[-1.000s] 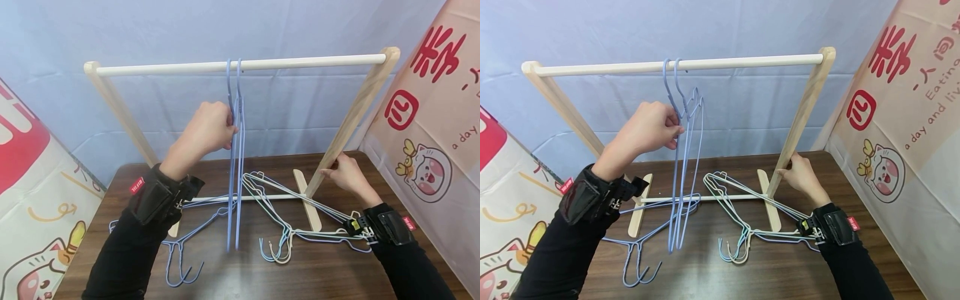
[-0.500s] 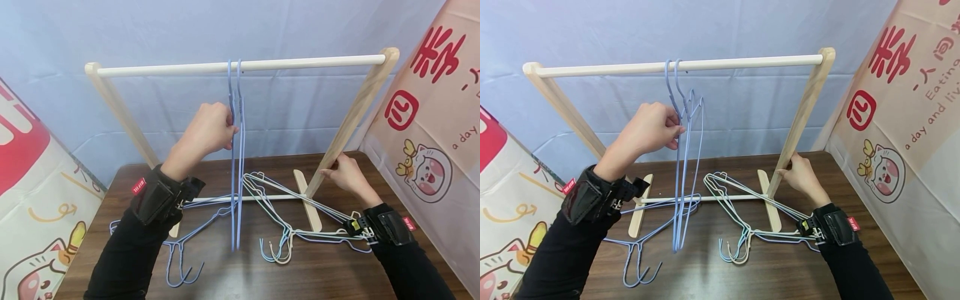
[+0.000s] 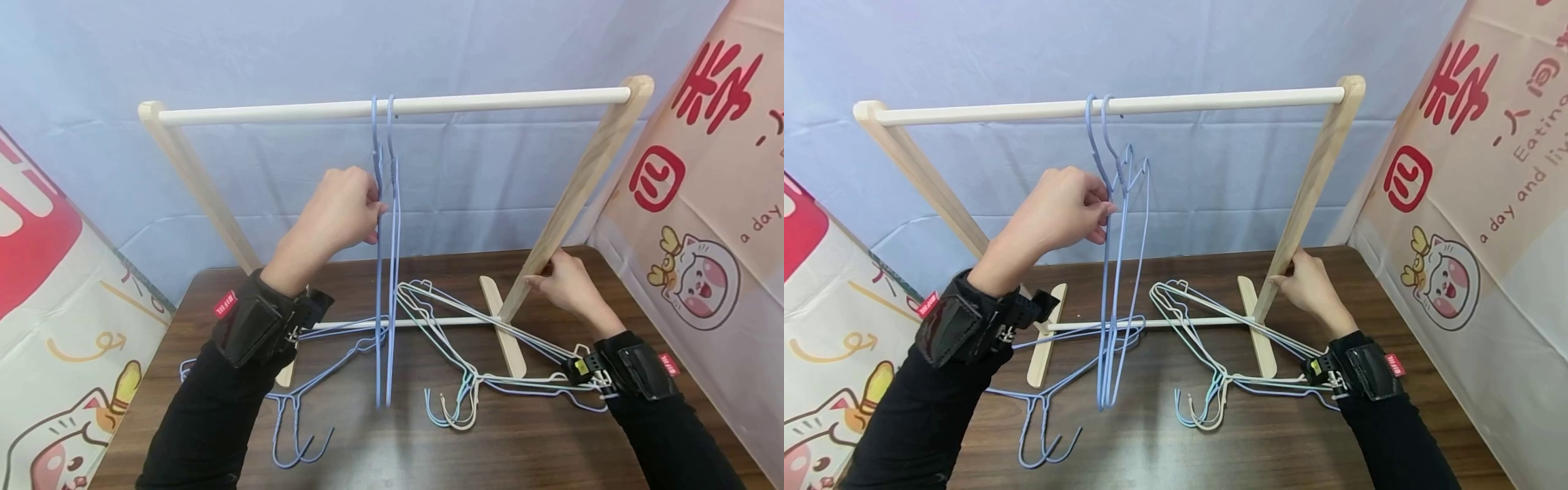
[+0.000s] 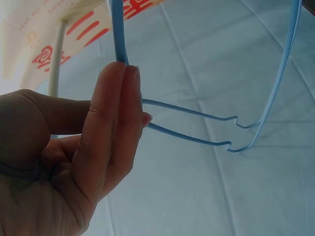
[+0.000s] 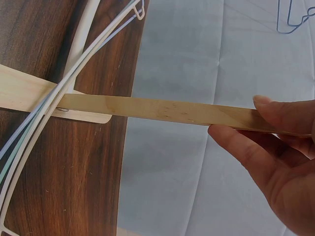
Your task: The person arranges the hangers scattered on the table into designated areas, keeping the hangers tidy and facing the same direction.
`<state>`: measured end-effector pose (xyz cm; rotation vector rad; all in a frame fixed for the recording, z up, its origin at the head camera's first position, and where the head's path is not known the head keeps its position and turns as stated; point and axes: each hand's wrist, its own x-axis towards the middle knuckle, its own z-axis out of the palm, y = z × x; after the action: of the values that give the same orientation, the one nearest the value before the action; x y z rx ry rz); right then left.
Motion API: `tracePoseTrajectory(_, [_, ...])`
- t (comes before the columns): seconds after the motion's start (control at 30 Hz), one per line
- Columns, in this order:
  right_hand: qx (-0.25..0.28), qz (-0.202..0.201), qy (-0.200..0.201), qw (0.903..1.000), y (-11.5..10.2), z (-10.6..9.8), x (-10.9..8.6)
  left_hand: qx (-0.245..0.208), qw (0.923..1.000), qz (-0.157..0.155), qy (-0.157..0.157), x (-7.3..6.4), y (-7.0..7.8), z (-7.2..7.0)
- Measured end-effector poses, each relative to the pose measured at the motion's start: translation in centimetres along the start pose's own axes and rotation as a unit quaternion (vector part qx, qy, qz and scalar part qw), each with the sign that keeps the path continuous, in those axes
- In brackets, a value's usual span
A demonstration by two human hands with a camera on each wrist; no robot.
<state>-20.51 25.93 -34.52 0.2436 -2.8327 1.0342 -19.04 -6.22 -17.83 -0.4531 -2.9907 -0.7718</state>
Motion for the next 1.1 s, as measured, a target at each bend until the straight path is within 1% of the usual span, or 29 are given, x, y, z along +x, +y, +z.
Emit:
tracePoseTrajectory(0.27, [-0.004, 0.004, -0.002, 1.0, 0.1, -0.1, 0.1, -0.005, 0.9999, -0.008, -0.008, -0.1, -0.3, -0.2])
tracePoseTrajectory(0.53, [0.0, 0.007, -0.004, 1.0, 0.1, -0.1, 0.1, -0.004, 0.9996, -0.014, -0.024, -0.2, -1.0, -0.2])
tracePoseTrajectory(0.67, [0.001, 0.01, -0.005, 0.9999, 0.1, -0.1, 0.1, -0.004, 0.9995, -0.015, -0.029, -0.2, -1.5, 0.0])
tracePoseTrajectory(0.87, [-0.005, 0.007, -0.003, 1.0, 0.0, -0.1, 0.1, -0.004, 0.9993, -0.017, -0.034, -0.2, -2.8, 0.7])
tracePoseTrajectory(1.1, [0.006, 0.003, -0.005, 1.0, -0.1, 0.0, 0.1, 0.004, 0.9989, -0.025, -0.039, -0.3, -4.0, 1.5])
